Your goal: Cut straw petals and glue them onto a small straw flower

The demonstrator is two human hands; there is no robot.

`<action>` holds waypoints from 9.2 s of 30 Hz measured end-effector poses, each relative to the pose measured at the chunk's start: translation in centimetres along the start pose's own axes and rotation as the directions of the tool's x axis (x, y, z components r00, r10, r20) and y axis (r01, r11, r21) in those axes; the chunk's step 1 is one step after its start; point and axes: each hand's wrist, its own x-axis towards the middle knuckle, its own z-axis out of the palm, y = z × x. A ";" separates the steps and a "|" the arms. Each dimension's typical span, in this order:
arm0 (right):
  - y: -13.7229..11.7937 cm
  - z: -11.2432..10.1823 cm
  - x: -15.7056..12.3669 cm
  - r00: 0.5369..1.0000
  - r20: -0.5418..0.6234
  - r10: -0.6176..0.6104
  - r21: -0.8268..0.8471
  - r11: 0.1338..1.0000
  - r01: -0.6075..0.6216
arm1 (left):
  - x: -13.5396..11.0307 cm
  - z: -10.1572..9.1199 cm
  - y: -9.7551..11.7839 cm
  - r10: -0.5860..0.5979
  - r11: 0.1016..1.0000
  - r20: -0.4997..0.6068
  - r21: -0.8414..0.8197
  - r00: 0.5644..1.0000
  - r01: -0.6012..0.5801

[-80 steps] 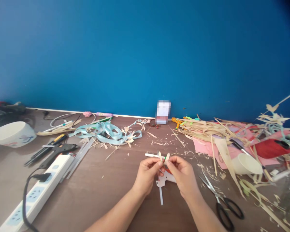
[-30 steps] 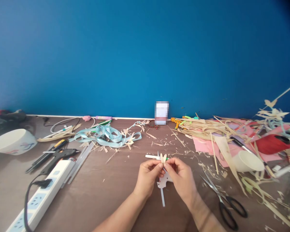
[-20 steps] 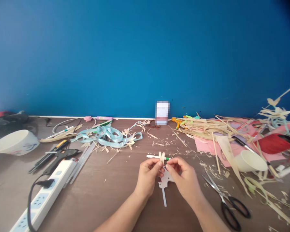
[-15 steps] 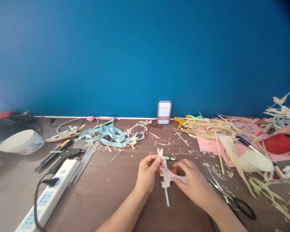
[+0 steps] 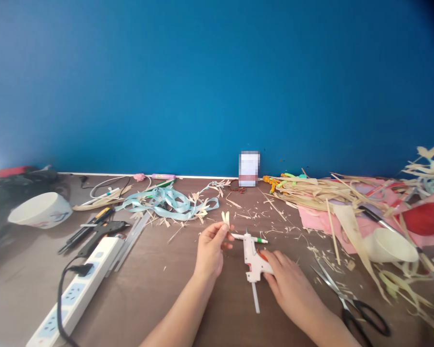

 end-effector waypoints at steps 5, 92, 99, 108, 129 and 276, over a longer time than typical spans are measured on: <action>0.3 -2.2 -1.1 0.990 0.060 0.125 0.508 0.850 -0.139 | 0.1 0.0 -0.2 -0.067 0.997 0.046 -0.031 0.997 0.068; 0.4 -2.1 -0.6 0.951 -0.181 -0.253 0.025 0.965 0.261 | -0.3 0.1 -0.7 -0.348 0.927 0.240 -0.057 0.906 0.371; -0.1 -2.9 -0.7 0.914 -0.116 -0.388 -0.176 0.914 0.366 | -0.2 0.0 -1.0 -0.344 0.932 0.252 -0.031 0.905 0.362; -0.7 -3.5 -0.7 0.914 -0.142 -0.381 -0.200 0.915 0.350 | -0.2 0.1 -0.7 -0.322 0.939 0.244 -0.041 0.915 0.341; -0.1 -3.3 -1.0 0.922 -0.141 -0.360 -0.142 0.929 0.341 | -0.1 -0.1 -0.7 -0.336 0.929 0.281 -0.061 0.899 0.366; -4.2 -0.4 3.8 0.930 -0.363 0.050 0.378 0.921 0.098 | -1.8 0.8 -1.7 0.103 0.920 0.239 0.346 0.965 -0.184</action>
